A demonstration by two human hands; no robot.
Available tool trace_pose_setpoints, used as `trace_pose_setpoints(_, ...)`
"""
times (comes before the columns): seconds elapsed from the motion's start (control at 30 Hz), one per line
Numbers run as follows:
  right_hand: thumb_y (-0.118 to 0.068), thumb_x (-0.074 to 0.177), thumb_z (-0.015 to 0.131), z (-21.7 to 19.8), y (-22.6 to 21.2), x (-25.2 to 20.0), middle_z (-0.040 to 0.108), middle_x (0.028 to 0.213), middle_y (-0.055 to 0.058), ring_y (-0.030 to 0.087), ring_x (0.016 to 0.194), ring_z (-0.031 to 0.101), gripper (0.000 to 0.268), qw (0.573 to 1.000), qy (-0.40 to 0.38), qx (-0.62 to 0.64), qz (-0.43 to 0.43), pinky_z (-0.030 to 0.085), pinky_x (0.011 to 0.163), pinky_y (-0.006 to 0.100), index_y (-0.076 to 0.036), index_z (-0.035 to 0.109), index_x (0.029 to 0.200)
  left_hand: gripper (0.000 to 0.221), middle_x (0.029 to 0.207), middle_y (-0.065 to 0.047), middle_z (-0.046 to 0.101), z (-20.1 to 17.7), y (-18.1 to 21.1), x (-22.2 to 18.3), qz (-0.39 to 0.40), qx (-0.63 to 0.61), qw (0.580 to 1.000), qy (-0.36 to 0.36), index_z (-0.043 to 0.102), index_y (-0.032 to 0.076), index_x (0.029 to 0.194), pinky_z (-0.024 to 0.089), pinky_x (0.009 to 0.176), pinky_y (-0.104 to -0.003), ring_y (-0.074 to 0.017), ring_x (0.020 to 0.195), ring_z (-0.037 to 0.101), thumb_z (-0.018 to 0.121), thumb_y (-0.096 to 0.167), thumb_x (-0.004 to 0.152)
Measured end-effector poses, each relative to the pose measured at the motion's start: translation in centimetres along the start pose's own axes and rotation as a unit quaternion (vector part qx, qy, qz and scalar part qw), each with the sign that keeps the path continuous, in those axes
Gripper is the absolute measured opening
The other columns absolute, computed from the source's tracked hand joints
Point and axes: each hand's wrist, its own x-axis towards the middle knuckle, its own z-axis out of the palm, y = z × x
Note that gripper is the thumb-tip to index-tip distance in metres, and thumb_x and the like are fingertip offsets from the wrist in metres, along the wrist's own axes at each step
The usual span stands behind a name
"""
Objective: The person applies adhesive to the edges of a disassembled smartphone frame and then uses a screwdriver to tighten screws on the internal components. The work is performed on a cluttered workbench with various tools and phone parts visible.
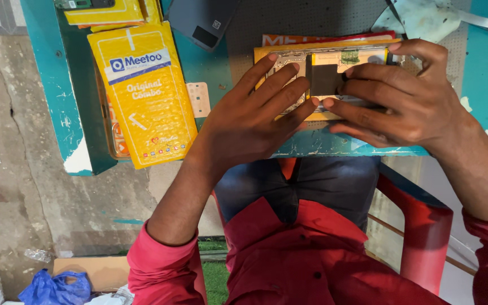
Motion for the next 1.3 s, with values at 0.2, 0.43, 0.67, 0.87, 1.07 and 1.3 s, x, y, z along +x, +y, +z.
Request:
trace_pose_setpoints(0.2, -0.048, 0.081, 0.086, 0.3, -0.2, -0.1, 0.078, 0.092, -0.005, 0.014, 0.099, 0.07, 0.024, 1.0, -0.01, 0.018, 0.019, 0.031, 0.106, 0.047, -0.026, 0.085, 0.093, 0.032, 0.131, -0.013, 0.064, -0.1, 0.0, 0.2, 0.014, 0.032, 0.999, -0.012, 0.063, 0.006, 0.129, 0.043, 0.12, -0.053, -0.0329, 0.132, 0.06, 0.071, 0.02, 0.102)
trace_pose_setpoints(0.43, -0.048, 0.082, 0.086, 0.0, -0.3, 0.7, 0.077, 0.094, -0.006, 0.015, 0.1, 0.07, 0.025, 1.0, 0.001, -0.004, 0.016, 0.035, 0.104, 0.046, -0.029, 0.087, 0.098, 0.029, 0.13, -0.013, 0.064, -0.3, 0.2, 0.2, 0.014, 0.046, 0.999, -0.014, 0.067, 0.006, 0.128, 0.043, 0.12, -0.052, -0.032, 0.131, 0.06, 0.068, 0.02, 0.102)
trace_pose_setpoints(0.67, -0.039, 0.085, 0.092, -0.5, -0.9, 1.0, 0.074, 0.106, -0.002, 0.019, 0.111, 0.066, 0.026, 0.994, -0.02, 0.074, 0.082, 0.041, 0.104, 0.047, -0.025, 0.084, 0.105, 0.03, 0.132, -0.011, 0.064, -0.3, 0.3, 0.3, -0.004, 0.031, 0.999, -0.014, 0.066, 0.009, 0.129, 0.044, 0.12, -0.051, -0.0322, 0.131, 0.06, 0.067, 0.02, 0.102)
trace_pose_setpoints(0.87, -0.035, 0.079, 0.087, -0.7, -0.5, 1.0, 0.068, 0.126, 0.008, 0.032, 0.126, 0.057, 0.03, 0.979, -0.03, 0.159, 0.121, 0.041, 0.11, 0.051, -0.027, 0.081, 0.107, 0.036, 0.133, -0.011, 0.064, -0.7, 0.7, 0.1, -0.026, 0.023, 0.999, -0.017, 0.066, 0.014, 0.133, 0.044, 0.12, -0.05, -0.0323, 0.134, 0.06, 0.067, 0.02, 0.098)
trace_pose_setpoints(1.07, -0.03, 0.078, 0.086, -0.4, -0.8, 0.5, 0.067, 0.135, 0.007, 0.03, 0.133, 0.058, 0.034, 0.97, -0.069, 0.181, 0.149, 0.04, 0.116, 0.052, -0.029, 0.081, 0.112, 0.038, 0.136, -0.01, 0.062, -2.5, 0.9, 0.2, -0.079, -0.046, 0.996, 0.017, 0.069, 0.012, 0.133, 0.044, 0.12, -0.051, -0.0331, 0.134, 0.059, 0.078, 0.023, 0.097)
trace_pose_setpoints(1.3, -0.031, 0.071, 0.089, -1.5, -0.1, 0.5, 0.063, 0.138, 0.012, 0.035, 0.135, 0.056, 0.057, 0.965, -0.032, 0.206, 0.158, 0.044, 0.111, 0.051, -0.016, 0.075, 0.124, 0.053, 0.144, -0.013, 0.057, -4.3, 1.8, -0.9, -0.176, 0.004, 0.984, -0.01, 0.067, 0.005, 0.136, 0.04, 0.122, -0.051, -0.0333, 0.14, 0.052, 0.083, 0.033, 0.094)
